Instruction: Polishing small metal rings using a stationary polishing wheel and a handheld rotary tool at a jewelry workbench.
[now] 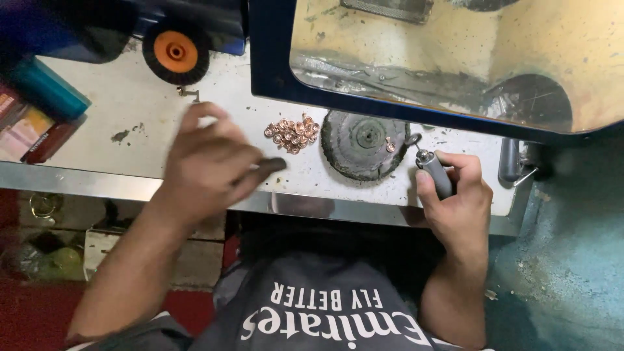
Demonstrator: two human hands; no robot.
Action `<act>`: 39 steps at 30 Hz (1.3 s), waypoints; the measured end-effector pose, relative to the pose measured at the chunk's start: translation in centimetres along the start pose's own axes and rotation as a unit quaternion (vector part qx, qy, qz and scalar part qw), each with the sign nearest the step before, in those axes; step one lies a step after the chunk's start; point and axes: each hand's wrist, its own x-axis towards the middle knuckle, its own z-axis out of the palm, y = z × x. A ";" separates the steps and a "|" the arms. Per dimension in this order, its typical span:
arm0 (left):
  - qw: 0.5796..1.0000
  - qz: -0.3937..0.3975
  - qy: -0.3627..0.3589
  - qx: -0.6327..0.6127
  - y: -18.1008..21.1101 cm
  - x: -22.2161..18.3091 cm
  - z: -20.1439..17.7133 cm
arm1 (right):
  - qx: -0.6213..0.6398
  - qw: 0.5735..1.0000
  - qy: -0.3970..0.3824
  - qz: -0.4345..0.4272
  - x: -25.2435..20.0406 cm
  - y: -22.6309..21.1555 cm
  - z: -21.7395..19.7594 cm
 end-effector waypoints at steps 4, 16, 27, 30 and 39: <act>0.990 0.119 -0.071 -0.022 2.6 7.1 3.1 | -0.004 1.000 -0.001 0.018 0.1 -0.2 0.0; 0.983 0.180 0.010 0.022 0.9 11.6 10.9 | 0.030 0.994 0.091 -0.050 -0.4 0.7 1.0; 0.983 0.126 -0.120 -0.057 0.7 11.2 10.5 | 0.027 0.992 0.094 -0.074 -0.2 0.6 0.9; 0.986 0.126 -0.103 -0.027 0.9 11.2 11.6 | 0.027 0.992 0.098 -0.079 -0.1 0.1 0.9; 0.988 0.124 -0.097 0.005 1.3 11.0 12.7 | 0.033 0.992 0.091 -0.076 -0.3 0.8 0.9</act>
